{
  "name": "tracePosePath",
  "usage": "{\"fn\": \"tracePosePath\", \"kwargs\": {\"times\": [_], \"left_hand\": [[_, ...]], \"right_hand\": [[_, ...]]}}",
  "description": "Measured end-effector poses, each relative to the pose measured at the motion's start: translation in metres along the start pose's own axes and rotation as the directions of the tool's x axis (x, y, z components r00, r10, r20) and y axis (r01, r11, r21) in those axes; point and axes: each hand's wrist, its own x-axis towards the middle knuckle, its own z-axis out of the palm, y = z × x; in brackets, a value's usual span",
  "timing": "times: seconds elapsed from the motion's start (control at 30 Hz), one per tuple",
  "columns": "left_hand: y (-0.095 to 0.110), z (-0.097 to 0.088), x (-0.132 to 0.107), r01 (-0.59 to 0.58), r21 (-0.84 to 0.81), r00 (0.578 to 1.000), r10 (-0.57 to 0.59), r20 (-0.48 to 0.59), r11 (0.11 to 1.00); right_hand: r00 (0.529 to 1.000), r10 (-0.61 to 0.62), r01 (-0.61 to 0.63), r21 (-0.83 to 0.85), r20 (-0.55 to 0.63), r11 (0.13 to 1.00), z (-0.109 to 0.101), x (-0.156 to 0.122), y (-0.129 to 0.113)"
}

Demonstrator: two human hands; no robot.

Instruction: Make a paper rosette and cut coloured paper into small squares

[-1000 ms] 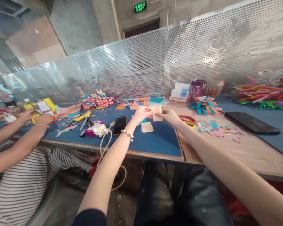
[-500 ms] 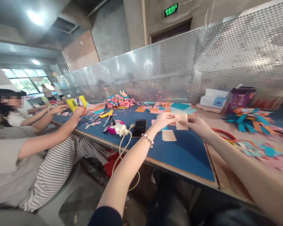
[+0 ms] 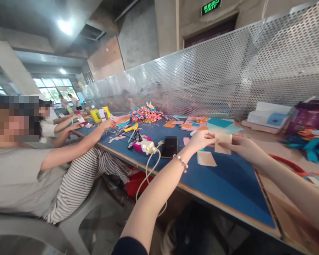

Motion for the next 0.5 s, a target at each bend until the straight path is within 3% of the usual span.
{"fn": "tracePosePath", "kwargs": {"times": [0.13, 0.33, 0.5], "left_hand": [[0.001, 0.000, -0.003, 0.002, 0.059, 0.999, -0.004, 0.039, 0.998], [0.003, 0.002, -0.008, -0.082, 0.183, 0.996, 0.074, 0.048, 0.980], [-0.002, 0.005, 0.004, -0.119, 0.209, 0.993, 0.112, 0.046, 0.971]], "right_hand": [[0.999, 0.035, -0.036, 0.045, 0.017, 0.998, 0.001, -0.002, -0.005], [0.997, -0.057, 0.061, 0.076, -0.052, 0.995, 0.014, -0.006, -0.006], [0.989, -0.001, 0.004, 0.022, -0.151, 1.000, 0.022, -0.009, -0.013]]}}
